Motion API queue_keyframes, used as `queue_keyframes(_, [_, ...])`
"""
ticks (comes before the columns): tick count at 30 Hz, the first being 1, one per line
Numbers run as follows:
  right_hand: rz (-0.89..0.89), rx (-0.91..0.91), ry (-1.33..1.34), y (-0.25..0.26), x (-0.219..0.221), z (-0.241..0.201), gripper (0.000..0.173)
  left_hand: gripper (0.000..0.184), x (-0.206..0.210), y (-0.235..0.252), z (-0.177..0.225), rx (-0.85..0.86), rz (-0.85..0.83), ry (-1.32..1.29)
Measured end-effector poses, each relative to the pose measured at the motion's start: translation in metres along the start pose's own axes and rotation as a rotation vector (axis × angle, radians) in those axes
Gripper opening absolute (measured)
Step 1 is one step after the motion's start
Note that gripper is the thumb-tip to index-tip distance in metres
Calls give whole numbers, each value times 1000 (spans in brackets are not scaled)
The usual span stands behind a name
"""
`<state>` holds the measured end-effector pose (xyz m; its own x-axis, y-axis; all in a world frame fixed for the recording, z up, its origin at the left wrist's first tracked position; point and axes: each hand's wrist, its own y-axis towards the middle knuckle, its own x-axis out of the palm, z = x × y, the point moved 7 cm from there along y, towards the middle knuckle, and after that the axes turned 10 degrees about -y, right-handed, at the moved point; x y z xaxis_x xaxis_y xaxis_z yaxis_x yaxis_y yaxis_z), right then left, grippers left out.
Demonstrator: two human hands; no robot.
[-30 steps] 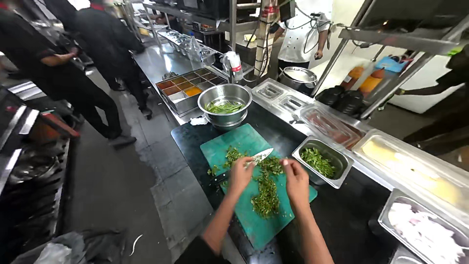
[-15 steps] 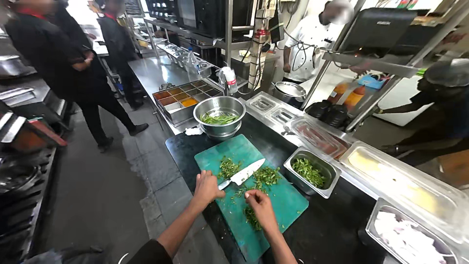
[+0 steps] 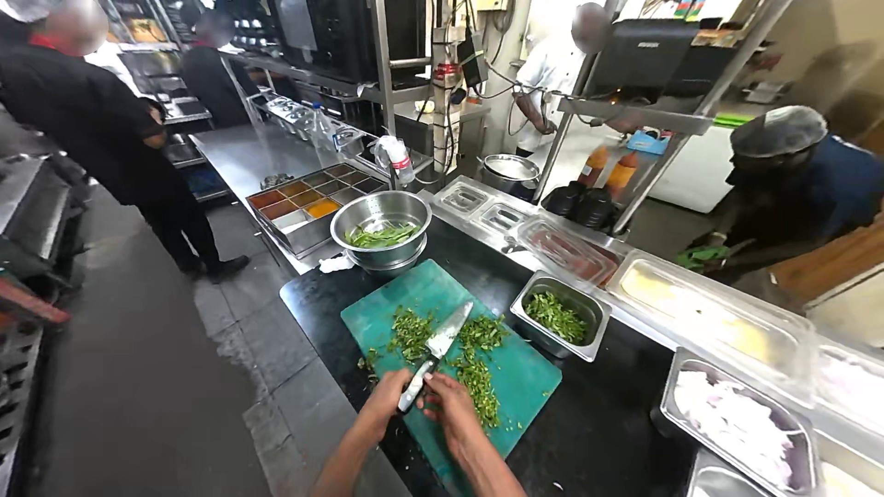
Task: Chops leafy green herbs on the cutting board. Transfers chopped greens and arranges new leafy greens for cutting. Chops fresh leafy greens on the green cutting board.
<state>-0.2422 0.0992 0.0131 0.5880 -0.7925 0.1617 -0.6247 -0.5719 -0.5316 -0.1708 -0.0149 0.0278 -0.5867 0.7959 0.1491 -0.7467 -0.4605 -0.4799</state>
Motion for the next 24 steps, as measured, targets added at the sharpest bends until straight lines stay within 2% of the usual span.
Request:
queue_keyframes(3, [24,-14,-28,2,-7,4,23,42,9,-1,-10,55,-1,-55])
queue_keyframes(5, [97,-98,-162,-4,-18,-1,28,32,15,-1,-13,96,-63,-38])
queue_keyframes(7, [229,-315,-473,-15,-35,-15,38,19,16,-6,-9,113,-94,-6])
queue_keyframes(10, [423,-732,-1011,-24,-48,-43,59,16,10,-21,10,152,-118,66])
queue_keyframes(12, [440,-993,-1261,-28,-44,-61,73,14,6,-35,26,186,-152,96])
queue_keyframes(15, [330,-1281,-1467,-34,-26,-88,77,13,3,-52,47,213,-193,124])
queue_keyframes(18, [204,-1346,-1563,-30,-13,-98,80,11,-3,-67,54,257,-221,139])
queue_keyframes(24, [246,-1405,-1584,-21,-19,-112,79,11,-17,-93,50,322,-275,146])
